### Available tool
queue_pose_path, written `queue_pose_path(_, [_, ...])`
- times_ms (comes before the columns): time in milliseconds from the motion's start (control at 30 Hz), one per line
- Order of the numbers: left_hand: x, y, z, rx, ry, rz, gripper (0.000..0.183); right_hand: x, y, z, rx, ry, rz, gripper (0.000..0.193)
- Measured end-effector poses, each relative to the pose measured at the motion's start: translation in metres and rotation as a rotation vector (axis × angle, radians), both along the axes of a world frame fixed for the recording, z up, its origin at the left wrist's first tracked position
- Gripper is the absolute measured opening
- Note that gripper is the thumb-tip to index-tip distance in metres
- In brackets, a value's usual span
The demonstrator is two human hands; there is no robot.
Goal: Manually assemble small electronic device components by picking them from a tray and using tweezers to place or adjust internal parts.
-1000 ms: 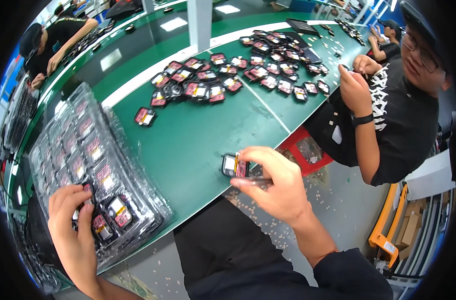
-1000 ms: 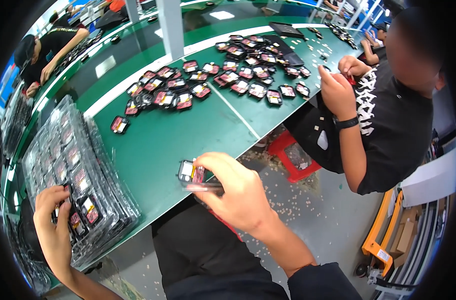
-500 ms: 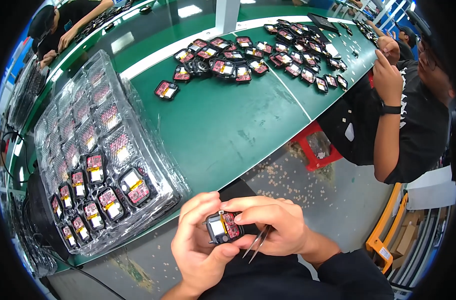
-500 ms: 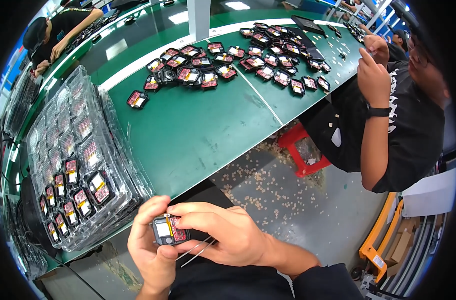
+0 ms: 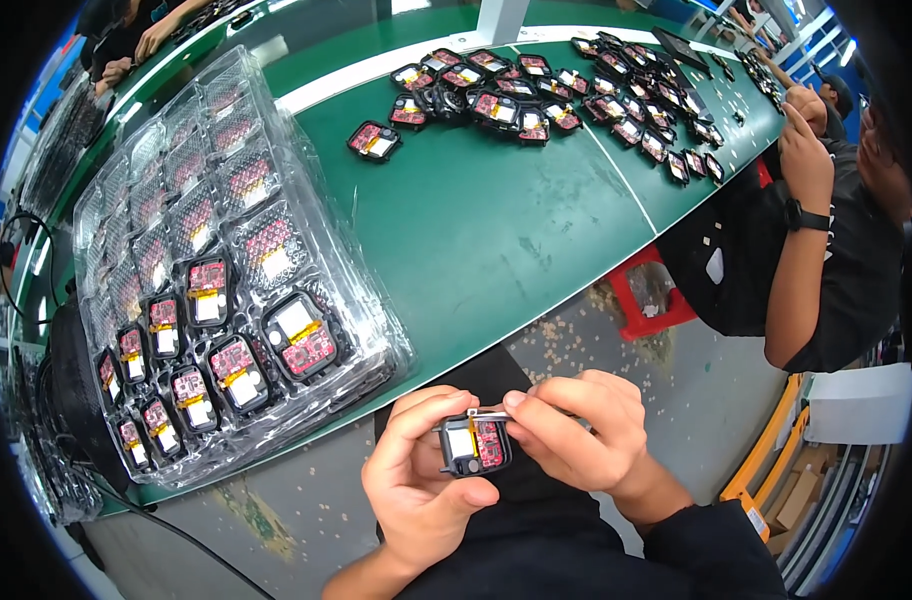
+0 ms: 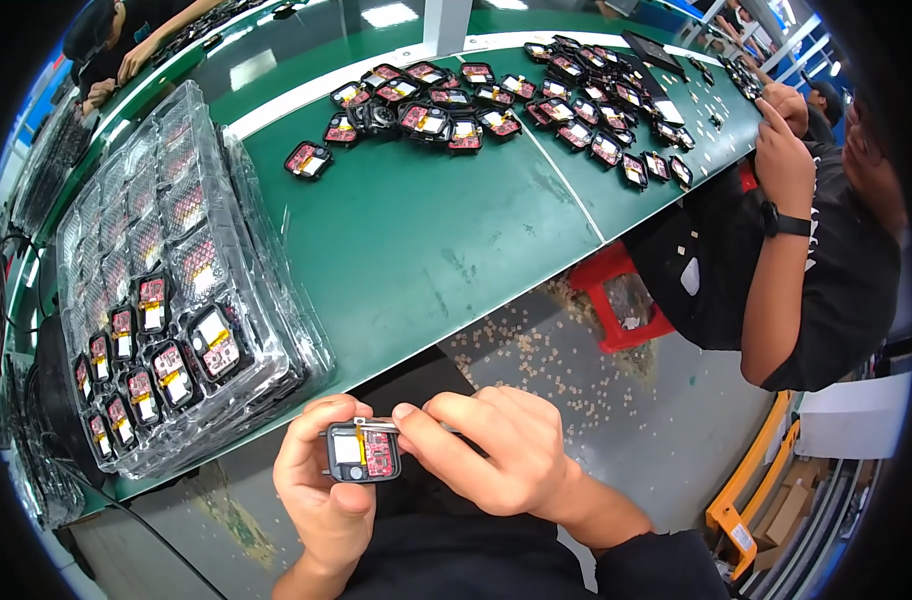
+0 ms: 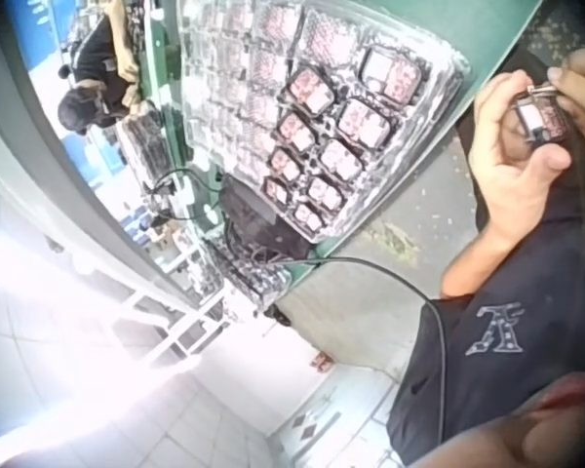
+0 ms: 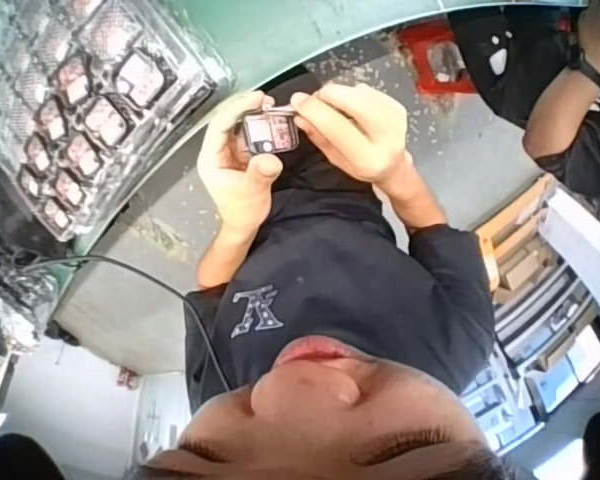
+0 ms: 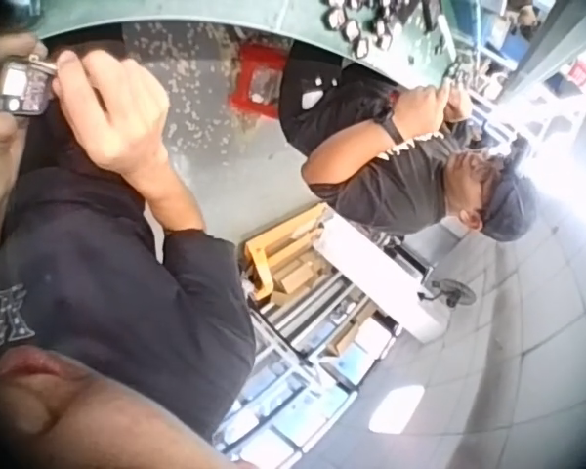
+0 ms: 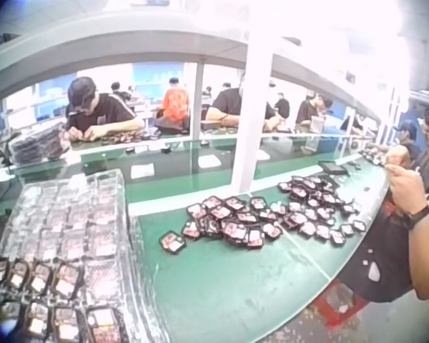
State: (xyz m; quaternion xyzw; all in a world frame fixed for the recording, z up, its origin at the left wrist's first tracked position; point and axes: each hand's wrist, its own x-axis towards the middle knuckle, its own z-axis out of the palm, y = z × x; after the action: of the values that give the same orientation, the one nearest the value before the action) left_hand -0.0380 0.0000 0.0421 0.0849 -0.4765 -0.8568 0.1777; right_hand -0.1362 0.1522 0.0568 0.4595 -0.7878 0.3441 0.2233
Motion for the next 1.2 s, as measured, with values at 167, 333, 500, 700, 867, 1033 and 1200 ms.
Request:
queue_pose_path(167, [0.002, 0.002, 0.002, 0.026, -0.017, -0.034, 0.078, 0.0, 0.002, -0.003, -0.028, -0.045, 0.023, 0.033])
queue_pose_path(333, [0.001, -0.003, -0.004, -0.098, -0.005, -0.032, 0.077, -0.002, 0.0, 0.003, -0.068, -0.207, 0.059, 0.031])
queue_pose_path(500, [-0.001, -0.003, 0.001, -0.142, -0.033, -0.068, 0.076, -0.002, 0.004, 0.001, -0.045, -0.244, 0.06, 0.028])
queue_pose_path(700, [-0.001, -0.005, -0.001, -0.182, -0.054, -0.061, 0.075, 0.004, 0.004, -0.008, 0.008, -0.085, -0.004, 0.023])
queue_pose_path(867, [0.0, -0.003, 0.004, -0.207, -0.05, -0.033, 0.074, 0.007, 0.004, -0.012, 0.015, -0.044, -0.011, 0.022])
queue_pose_path(1033, [0.005, -0.015, 0.007, -0.301, 0.009, -0.043, 0.074, 0.003, -0.002, -0.001, -0.037, -0.179, 0.069, 0.028])
queue_pose_path(1200, [0.007, -0.042, 0.041, -0.659, 0.179, 0.042, 0.084, -0.006, 0.01, 0.009, -0.157, -0.311, -0.008, 0.021])
